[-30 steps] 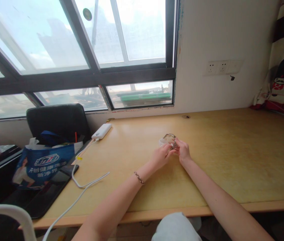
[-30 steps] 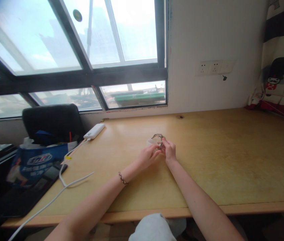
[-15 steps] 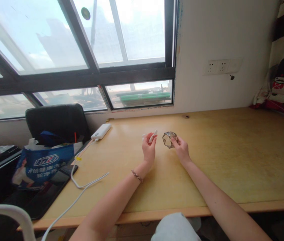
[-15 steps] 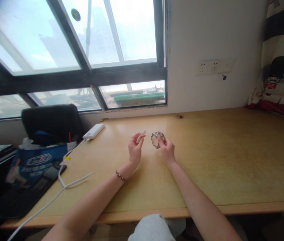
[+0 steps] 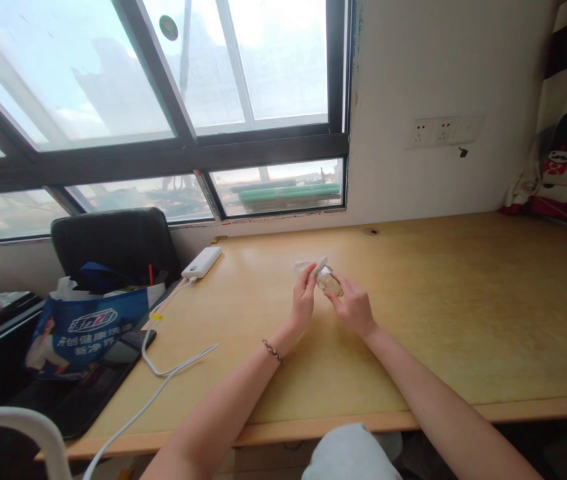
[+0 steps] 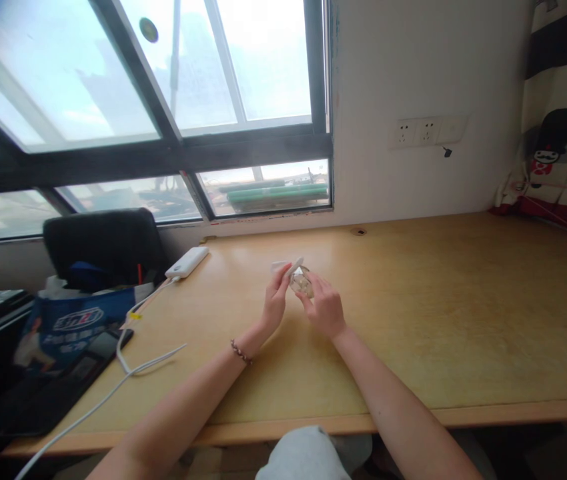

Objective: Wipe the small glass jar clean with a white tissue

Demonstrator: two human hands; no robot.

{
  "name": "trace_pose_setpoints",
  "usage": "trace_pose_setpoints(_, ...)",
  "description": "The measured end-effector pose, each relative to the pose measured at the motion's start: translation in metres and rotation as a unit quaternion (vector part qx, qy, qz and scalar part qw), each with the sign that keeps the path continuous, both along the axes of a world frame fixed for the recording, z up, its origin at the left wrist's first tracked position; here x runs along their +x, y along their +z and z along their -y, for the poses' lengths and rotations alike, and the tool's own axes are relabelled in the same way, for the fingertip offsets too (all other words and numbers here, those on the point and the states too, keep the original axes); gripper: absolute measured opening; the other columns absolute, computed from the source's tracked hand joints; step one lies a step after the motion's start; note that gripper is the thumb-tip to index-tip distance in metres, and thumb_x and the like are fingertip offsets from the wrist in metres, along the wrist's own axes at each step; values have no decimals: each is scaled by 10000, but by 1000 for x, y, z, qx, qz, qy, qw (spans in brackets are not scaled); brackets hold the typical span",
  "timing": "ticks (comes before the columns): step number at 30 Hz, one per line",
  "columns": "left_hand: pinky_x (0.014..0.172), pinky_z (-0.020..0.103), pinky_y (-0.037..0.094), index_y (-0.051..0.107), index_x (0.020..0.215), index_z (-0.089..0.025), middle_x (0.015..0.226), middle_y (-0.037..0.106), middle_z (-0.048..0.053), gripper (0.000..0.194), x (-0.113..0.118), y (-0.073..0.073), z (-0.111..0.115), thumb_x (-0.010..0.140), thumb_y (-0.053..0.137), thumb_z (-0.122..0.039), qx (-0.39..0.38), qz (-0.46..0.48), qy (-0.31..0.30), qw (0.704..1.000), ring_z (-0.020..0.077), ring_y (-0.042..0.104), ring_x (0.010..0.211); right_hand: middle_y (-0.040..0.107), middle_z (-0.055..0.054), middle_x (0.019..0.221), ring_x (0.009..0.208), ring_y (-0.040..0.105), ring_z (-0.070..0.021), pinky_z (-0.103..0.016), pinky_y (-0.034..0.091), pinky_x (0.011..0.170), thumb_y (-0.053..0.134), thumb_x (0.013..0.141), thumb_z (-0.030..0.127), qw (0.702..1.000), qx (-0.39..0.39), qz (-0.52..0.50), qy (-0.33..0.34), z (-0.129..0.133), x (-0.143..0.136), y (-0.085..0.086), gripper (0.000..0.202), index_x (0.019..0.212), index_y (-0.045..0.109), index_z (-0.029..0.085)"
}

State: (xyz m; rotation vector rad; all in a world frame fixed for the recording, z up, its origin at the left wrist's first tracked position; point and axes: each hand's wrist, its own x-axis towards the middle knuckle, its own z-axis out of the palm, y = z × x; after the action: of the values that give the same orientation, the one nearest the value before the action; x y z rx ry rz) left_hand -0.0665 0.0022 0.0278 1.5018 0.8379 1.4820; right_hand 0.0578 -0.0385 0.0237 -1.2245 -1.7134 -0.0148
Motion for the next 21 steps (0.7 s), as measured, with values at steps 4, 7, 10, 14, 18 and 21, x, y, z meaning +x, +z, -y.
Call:
trace_pose_setpoints(4,816,287,413,573,1015,-176,1052,584,59,353,0,-7,-9,796,445,-421,-151,125,-105,975,177,534,961,465,-115,1236,1163,396,-247,-422,325,972,484,785,305,997,28,51,45,-1,3,0,482,1237,384,170)
trace_pose_setpoints(7,746,261,437,597,943,-148,962,618,65,379,2,-10,-9,775,461,-459,-223,216,-179,934,157,575,845,434,-90,1268,1218,318,-236,-432,280,1008,486,779,240,994,29,61,91,0,3,3,472,1237,388,187)
trace_pose_setpoints(10,717,249,439,603,909,-129,913,635,63,324,2,-9,-7,752,527,-401,-236,259,-197,916,147,588,786,420,-67,1277,1227,302,-213,-416,259,1024,498,764,198,990,17,12,140,1,1,6,463,1218,406,217)
trace_pose_setpoints(14,754,267,429,606,909,-120,917,638,69,294,1,-4,-5,740,555,-354,-206,274,-180,922,163,591,816,312,-84,1341,1247,252,-237,-423,204,1041,664,630,274,977,-17,-179,116,-4,-3,3,680,1238,365,214)
trace_pose_setpoints(18,755,261,423,605,903,-125,918,633,67,279,1,3,-3,749,547,-349,-150,274,-152,938,153,581,821,416,-65,1269,1196,345,-239,-427,256,1006,686,602,315,878,-133,-394,236,-11,-10,-1,669,1200,398,235)
trace_pose_setpoints(21,717,251,423,593,941,-128,918,628,72,322,2,4,1,754,531,-383,-122,223,-127,959,147,575,794,467,-40,1227,1151,406,-202,-391,275,997,616,690,292,783,-180,-482,349,-7,-17,5,519,1172,429,255)
